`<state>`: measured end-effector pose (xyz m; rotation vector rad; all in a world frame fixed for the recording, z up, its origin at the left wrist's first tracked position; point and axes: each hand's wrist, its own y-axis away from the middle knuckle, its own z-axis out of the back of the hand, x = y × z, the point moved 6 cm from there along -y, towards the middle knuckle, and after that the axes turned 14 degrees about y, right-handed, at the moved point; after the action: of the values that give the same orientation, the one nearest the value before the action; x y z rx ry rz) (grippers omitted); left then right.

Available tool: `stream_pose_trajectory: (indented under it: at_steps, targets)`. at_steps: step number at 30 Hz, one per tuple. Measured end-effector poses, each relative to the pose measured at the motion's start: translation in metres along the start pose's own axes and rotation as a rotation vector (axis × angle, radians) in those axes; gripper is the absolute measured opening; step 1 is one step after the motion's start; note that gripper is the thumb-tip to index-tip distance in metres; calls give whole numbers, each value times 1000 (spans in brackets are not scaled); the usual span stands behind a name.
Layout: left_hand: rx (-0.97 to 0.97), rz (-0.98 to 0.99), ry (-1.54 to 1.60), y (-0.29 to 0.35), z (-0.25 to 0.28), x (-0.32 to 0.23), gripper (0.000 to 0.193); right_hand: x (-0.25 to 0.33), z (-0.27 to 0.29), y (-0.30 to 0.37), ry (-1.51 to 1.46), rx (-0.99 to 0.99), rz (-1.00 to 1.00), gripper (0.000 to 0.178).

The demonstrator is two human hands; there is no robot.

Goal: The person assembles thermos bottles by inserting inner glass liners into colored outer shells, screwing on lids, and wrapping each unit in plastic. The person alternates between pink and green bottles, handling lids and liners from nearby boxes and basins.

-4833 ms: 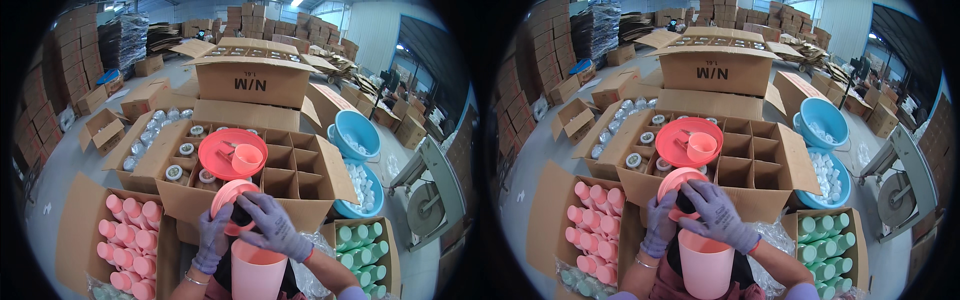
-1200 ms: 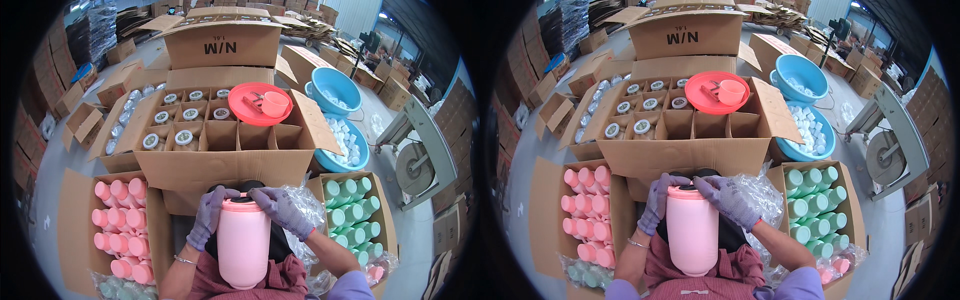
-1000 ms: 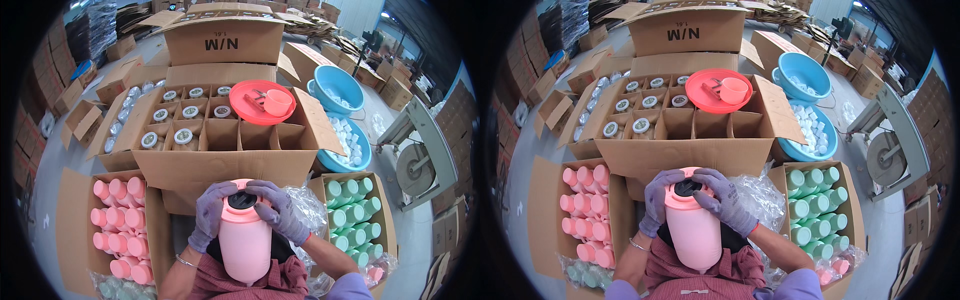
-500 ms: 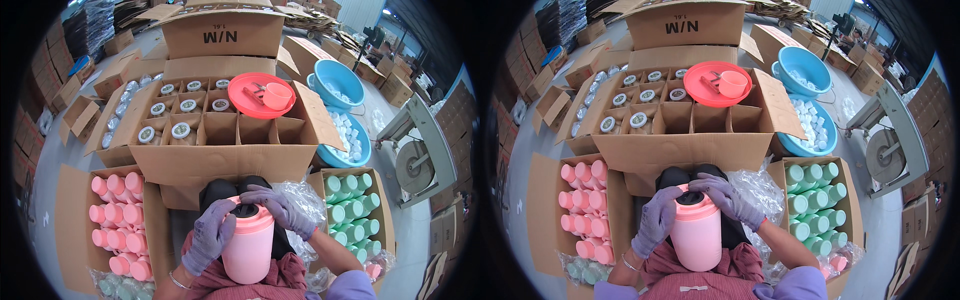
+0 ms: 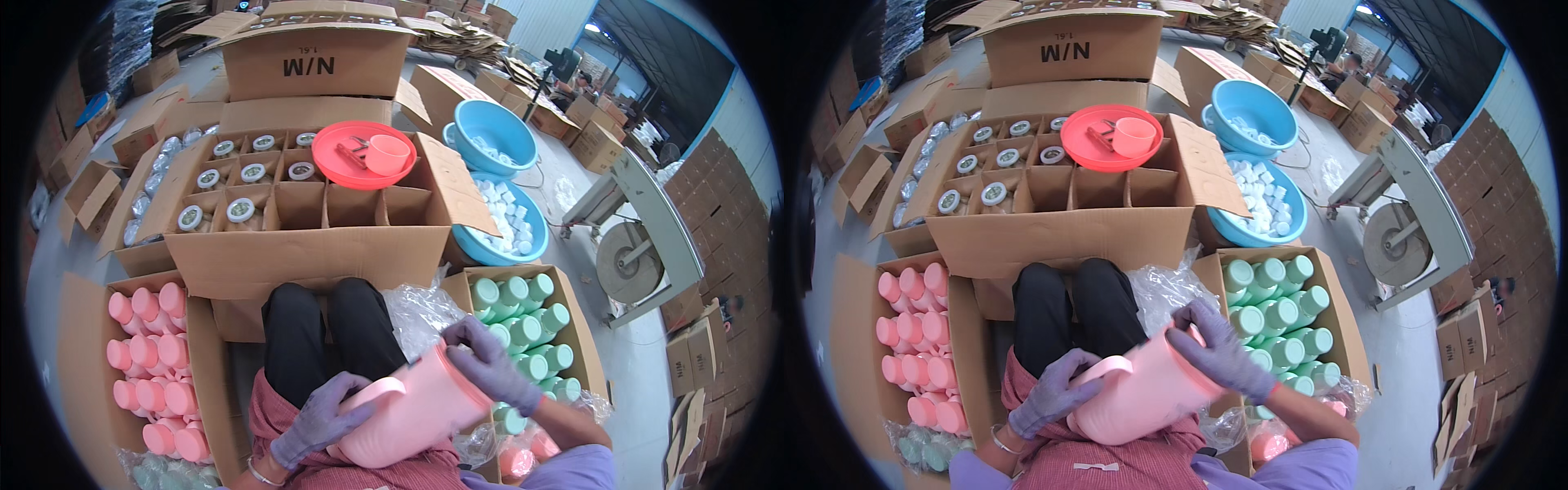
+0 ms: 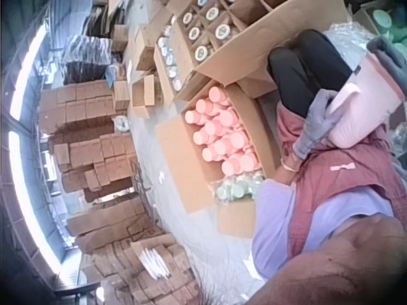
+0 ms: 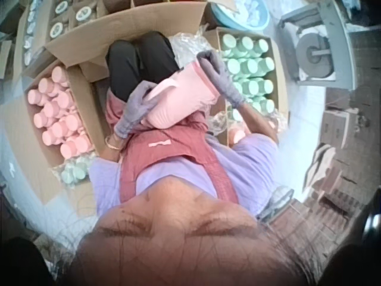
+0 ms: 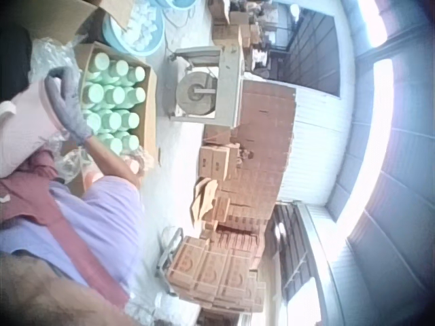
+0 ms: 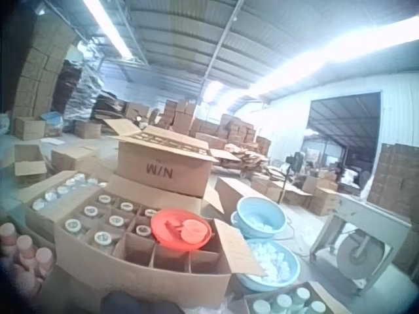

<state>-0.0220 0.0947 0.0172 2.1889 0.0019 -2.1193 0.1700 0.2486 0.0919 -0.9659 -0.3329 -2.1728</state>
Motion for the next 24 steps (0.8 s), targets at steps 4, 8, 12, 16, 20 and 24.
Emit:
stream_pose_trajectory:
  at_steps: [4, 8, 12, 16, 20, 24]
  targets:
    - [-183, 0, 241, 29, 0, 43, 33, -63, -44, 14, -55, 35, 78, 43]
    - [-136, 229, 552, 18, 7, 82, 33, -12, -53, 15, -45, 206, 237, 66]
    - [82, 469, 770, -4, 5, 114, 36, 92, -40, 16, 337, 206, 896, 79]
    - [-191, 136, 501, -4, 26, 48, 40, 53, -24, -11, 93, 121, 410, 59]
    - [-271, -685, -460, -1, 15, -56, 25, -60, -32, -23, -713, 99, -489, 39]
    - [-288, 8, 345, -16, 48, -27, 25, 7, 2, -29, 367, -264, 408, 44]
